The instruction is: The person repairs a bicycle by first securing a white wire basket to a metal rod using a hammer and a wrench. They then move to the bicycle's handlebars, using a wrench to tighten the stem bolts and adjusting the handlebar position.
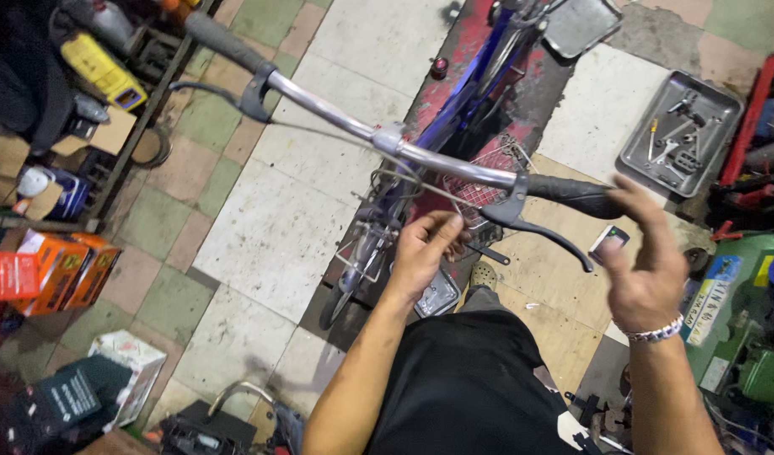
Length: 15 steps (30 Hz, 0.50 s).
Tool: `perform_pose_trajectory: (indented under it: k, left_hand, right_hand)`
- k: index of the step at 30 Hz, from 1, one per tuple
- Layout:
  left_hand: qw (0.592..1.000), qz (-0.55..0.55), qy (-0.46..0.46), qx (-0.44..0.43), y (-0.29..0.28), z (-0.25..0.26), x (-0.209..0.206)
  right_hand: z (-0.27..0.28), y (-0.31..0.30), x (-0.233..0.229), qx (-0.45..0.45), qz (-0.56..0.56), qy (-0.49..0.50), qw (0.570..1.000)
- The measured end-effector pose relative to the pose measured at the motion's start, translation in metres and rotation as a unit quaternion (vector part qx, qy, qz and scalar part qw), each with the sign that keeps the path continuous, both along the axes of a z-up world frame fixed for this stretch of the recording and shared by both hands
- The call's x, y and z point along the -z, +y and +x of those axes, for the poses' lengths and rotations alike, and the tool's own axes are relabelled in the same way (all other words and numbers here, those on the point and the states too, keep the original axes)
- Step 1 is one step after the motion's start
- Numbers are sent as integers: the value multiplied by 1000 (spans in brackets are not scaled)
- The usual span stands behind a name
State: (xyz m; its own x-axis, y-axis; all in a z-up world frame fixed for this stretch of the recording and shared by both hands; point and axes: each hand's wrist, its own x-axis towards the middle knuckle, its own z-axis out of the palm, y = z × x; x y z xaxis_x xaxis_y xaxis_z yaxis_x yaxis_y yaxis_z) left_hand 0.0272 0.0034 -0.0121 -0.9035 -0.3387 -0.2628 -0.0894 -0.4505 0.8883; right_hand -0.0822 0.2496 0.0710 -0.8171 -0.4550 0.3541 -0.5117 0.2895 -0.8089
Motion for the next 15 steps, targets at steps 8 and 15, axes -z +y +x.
perform_pose_trajectory:
  k: [8,15]
  left_hand:
    - [990,0,-134,-37,-16,70,99]
    - [989,71,-128,0,-4,63,101]
  right_hand:
    - [-1,20,89,167,-143,-300,928]
    - [1,4,95,64,-20,-315,947]
